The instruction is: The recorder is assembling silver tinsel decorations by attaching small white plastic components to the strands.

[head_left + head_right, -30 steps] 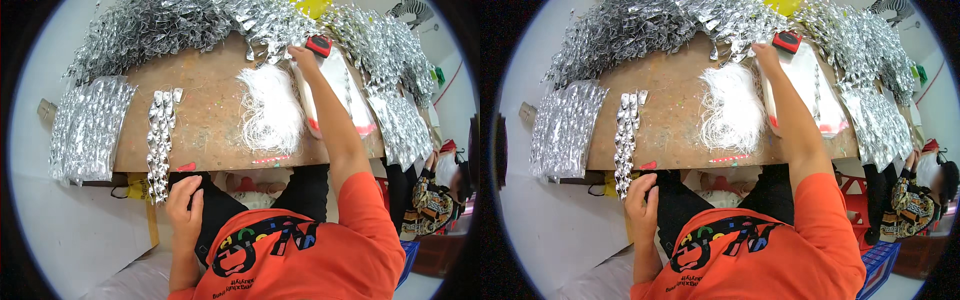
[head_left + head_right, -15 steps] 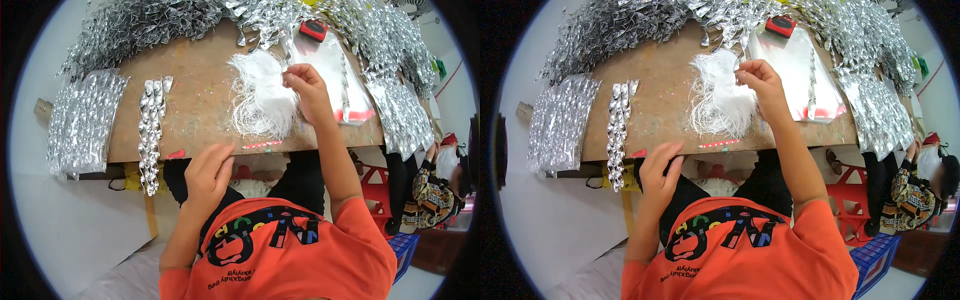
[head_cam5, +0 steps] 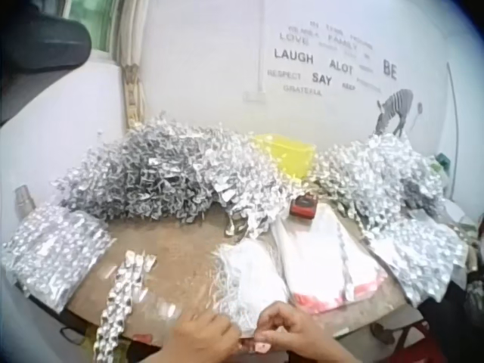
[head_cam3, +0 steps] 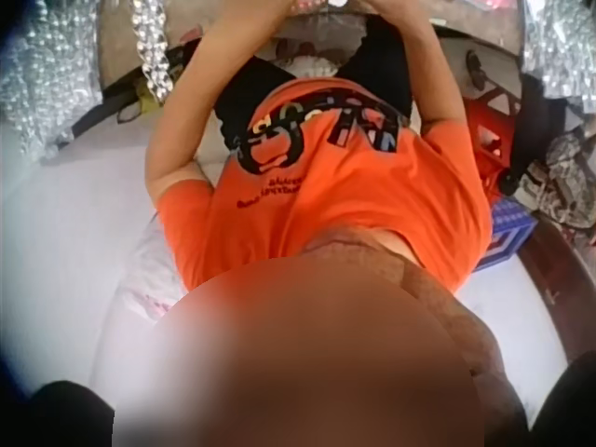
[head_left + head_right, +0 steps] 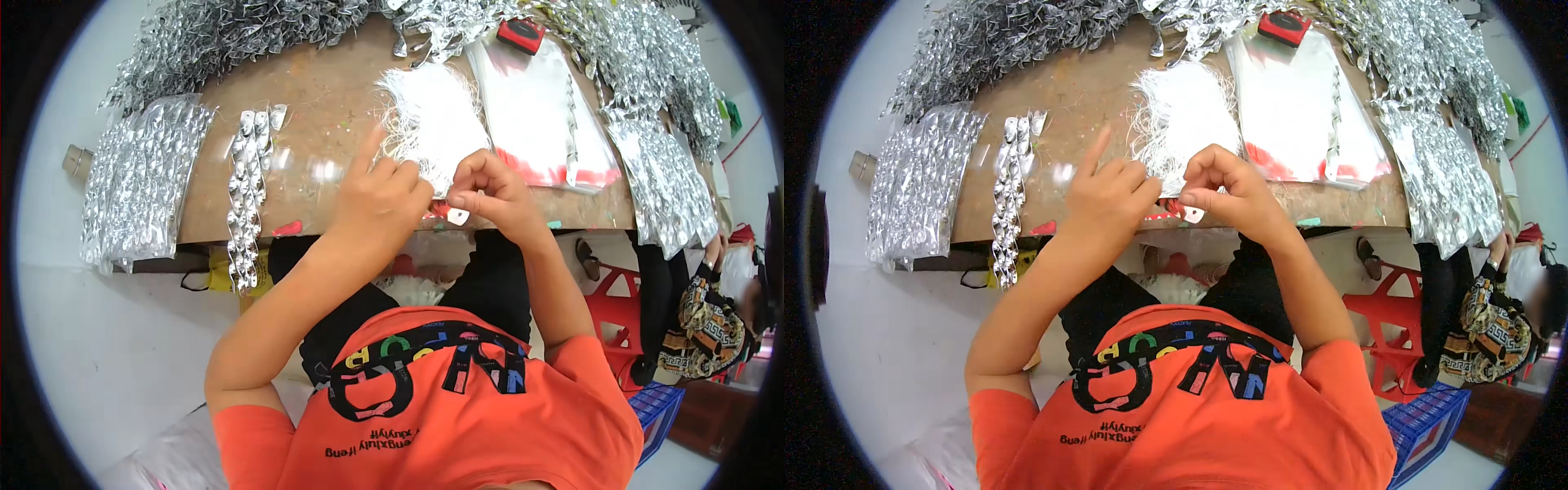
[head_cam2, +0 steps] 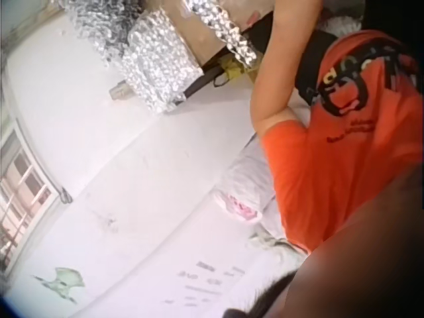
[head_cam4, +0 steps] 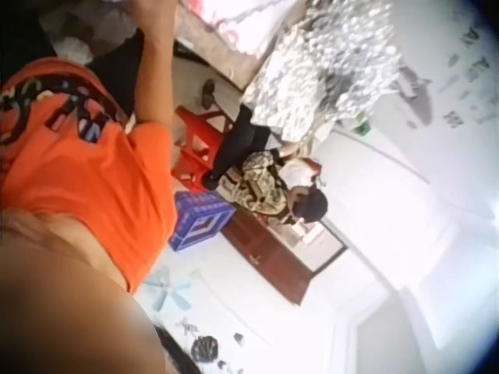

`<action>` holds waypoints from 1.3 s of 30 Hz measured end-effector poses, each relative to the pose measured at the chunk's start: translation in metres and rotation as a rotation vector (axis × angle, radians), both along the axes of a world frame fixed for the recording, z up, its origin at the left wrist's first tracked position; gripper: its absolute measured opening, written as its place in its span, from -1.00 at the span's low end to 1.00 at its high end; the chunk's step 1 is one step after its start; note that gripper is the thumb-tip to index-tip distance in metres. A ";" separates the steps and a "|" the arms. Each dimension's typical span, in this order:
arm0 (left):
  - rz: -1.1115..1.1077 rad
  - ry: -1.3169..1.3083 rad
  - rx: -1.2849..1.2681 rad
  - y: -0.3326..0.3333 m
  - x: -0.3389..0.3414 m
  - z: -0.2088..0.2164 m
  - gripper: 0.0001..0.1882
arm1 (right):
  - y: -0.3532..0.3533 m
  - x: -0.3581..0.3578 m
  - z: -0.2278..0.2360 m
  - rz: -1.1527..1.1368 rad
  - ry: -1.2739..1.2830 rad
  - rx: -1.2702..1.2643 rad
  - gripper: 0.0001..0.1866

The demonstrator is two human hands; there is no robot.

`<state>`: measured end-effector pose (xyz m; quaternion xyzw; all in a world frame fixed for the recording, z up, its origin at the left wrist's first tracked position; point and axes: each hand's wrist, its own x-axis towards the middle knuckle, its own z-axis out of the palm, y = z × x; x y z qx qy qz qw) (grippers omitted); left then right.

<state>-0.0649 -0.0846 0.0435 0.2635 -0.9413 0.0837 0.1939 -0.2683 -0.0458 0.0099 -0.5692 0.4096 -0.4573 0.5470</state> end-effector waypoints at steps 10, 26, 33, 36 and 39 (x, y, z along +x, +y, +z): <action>0.309 0.317 0.807 0.053 0.054 -0.012 -0.83 | 0.006 0.000 -0.021 -0.282 -0.283 0.033 -0.89; 0.272 1.104 1.563 0.062 0.056 -0.045 -0.52 | 0.046 0.018 -0.004 -0.049 0.301 -0.049 -0.90; 0.239 1.164 1.552 0.063 0.061 -0.061 -0.48 | 0.034 -0.006 -0.013 -0.391 0.525 -0.158 -0.89; 0.257 1.164 1.579 0.063 0.062 -0.062 -0.50 | 0.032 -0.009 -0.015 -0.402 0.681 -0.341 -0.89; 0.256 1.183 1.597 0.064 0.063 -0.062 -0.51 | 0.033 -0.009 -0.016 -0.360 0.788 -0.277 -0.90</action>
